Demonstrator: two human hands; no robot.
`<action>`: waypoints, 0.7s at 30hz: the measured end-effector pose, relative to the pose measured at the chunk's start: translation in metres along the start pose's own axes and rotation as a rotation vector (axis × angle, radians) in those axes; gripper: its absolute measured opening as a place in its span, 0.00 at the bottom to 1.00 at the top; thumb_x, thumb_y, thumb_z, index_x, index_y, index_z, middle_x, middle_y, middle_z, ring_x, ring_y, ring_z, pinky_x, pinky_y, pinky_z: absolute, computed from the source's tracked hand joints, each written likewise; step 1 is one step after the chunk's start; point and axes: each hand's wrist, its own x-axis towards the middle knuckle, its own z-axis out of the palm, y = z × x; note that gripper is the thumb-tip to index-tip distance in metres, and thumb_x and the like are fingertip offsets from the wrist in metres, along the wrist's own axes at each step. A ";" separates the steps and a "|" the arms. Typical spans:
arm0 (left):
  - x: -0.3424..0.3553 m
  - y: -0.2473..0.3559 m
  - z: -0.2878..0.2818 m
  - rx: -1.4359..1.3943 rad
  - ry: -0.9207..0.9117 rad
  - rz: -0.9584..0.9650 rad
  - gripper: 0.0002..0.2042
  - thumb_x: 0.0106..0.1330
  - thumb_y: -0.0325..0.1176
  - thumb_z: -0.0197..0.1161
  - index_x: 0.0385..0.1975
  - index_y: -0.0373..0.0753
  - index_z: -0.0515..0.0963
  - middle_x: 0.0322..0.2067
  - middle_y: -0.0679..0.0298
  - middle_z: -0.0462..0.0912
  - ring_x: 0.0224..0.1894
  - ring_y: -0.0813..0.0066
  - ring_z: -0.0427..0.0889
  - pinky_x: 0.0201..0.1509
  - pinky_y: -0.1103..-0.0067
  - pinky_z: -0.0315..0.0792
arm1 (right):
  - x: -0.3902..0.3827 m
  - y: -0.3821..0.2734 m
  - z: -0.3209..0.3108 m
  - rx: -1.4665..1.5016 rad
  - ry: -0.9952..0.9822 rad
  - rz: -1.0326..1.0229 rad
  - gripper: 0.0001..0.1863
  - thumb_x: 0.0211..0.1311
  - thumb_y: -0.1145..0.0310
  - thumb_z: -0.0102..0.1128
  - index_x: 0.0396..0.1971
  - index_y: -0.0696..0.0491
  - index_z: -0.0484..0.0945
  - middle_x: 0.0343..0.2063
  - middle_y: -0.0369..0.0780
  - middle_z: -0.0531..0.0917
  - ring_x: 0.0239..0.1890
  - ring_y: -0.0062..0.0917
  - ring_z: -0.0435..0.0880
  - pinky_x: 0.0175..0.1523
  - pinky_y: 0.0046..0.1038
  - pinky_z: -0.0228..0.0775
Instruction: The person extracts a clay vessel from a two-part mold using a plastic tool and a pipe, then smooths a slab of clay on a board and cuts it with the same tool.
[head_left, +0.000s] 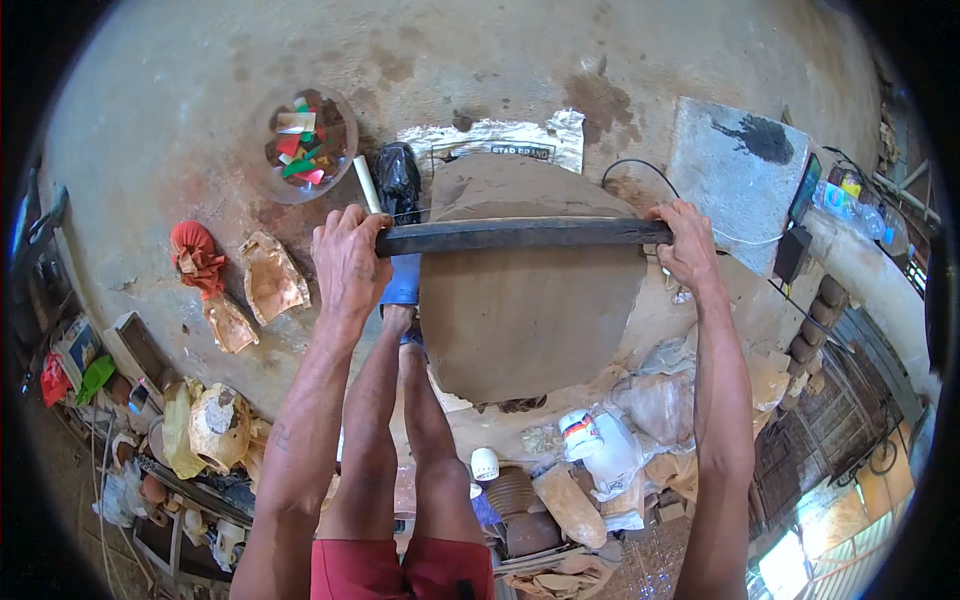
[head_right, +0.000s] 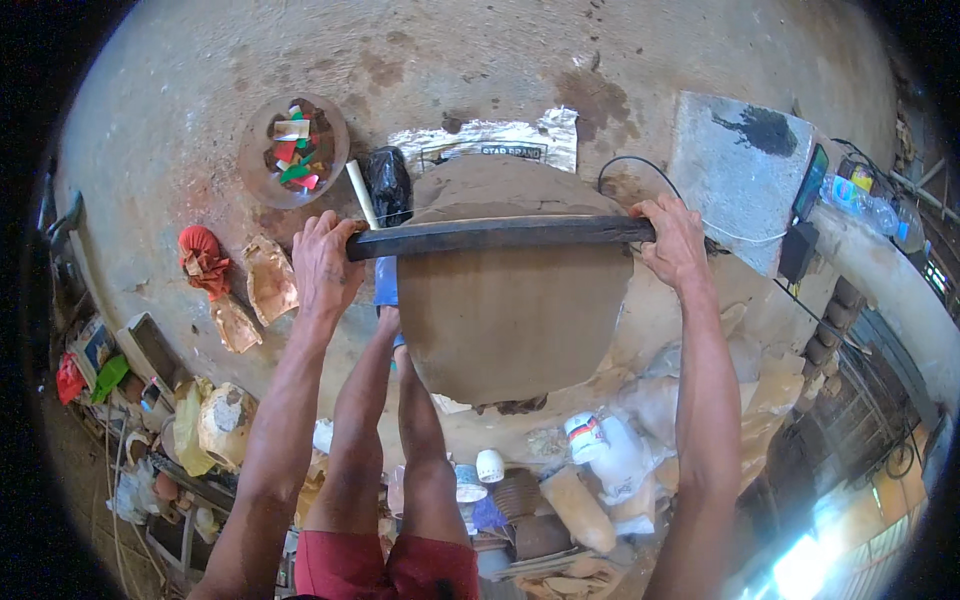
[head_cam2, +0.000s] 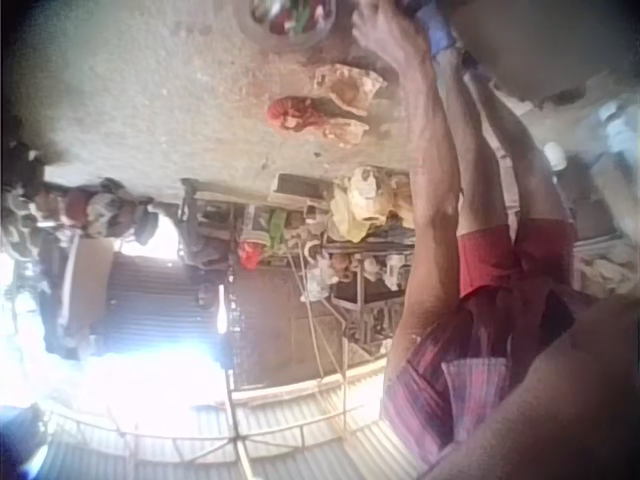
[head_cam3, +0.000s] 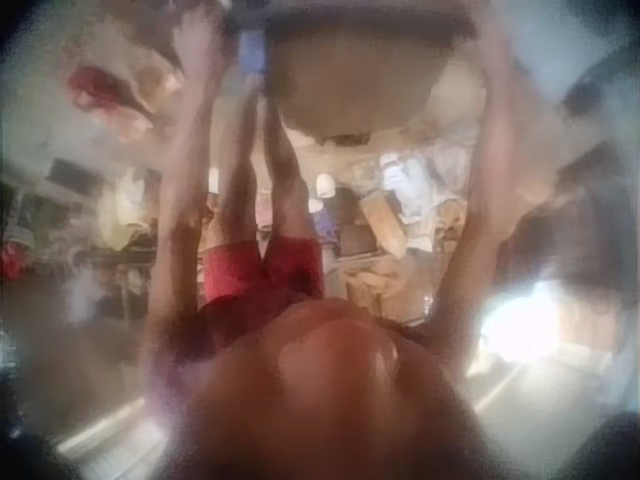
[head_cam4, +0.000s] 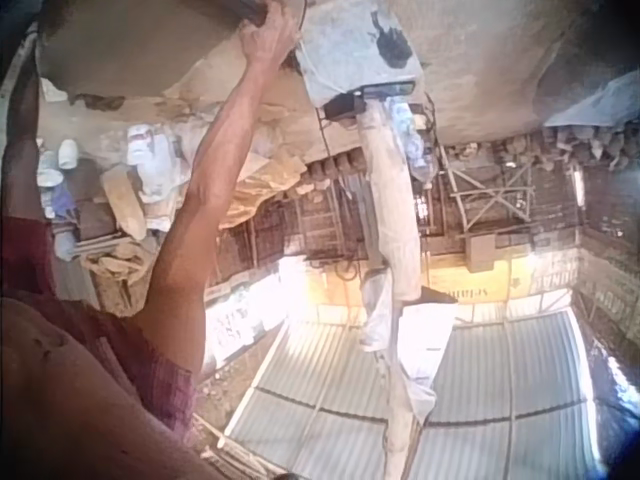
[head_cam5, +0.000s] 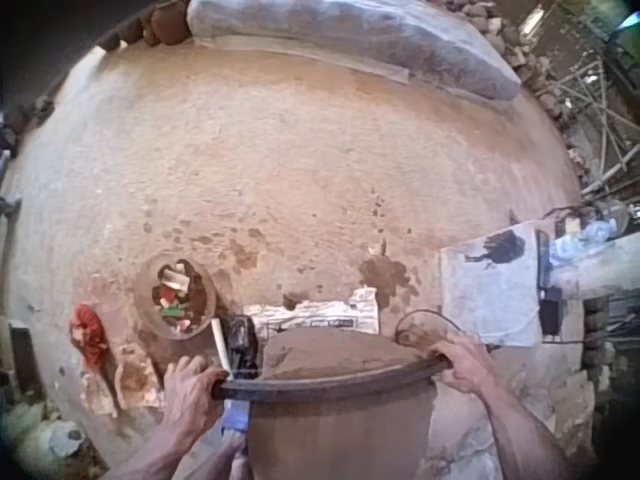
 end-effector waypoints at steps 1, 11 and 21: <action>-0.001 0.000 0.007 0.018 0.014 -0.012 0.22 0.42 0.22 0.71 0.42 0.47 0.89 0.34 0.63 0.79 0.44 0.59 0.78 0.46 0.65 0.68 | -0.002 0.001 0.002 0.001 0.013 0.002 0.28 0.40 0.79 0.63 0.49 0.49 0.82 0.42 0.40 0.80 0.55 0.40 0.77 0.59 0.42 0.65; -0.004 0.006 0.009 0.033 0.033 0.052 0.22 0.40 0.22 0.71 0.40 0.48 0.86 0.35 0.64 0.77 0.44 0.59 0.77 0.45 0.65 0.67 | -0.042 0.002 0.037 0.043 0.154 0.031 0.30 0.40 0.78 0.67 0.50 0.47 0.81 0.43 0.41 0.76 0.54 0.40 0.76 0.59 0.42 0.66; -0.004 0.000 0.023 0.123 0.079 0.078 0.20 0.43 0.23 0.72 0.39 0.50 0.85 0.34 0.64 0.79 0.44 0.60 0.80 0.46 0.66 0.70 | -0.027 0.029 0.042 -0.198 0.125 -0.029 0.26 0.41 0.74 0.70 0.47 0.50 0.79 0.44 0.44 0.76 0.53 0.43 0.75 0.57 0.45 0.69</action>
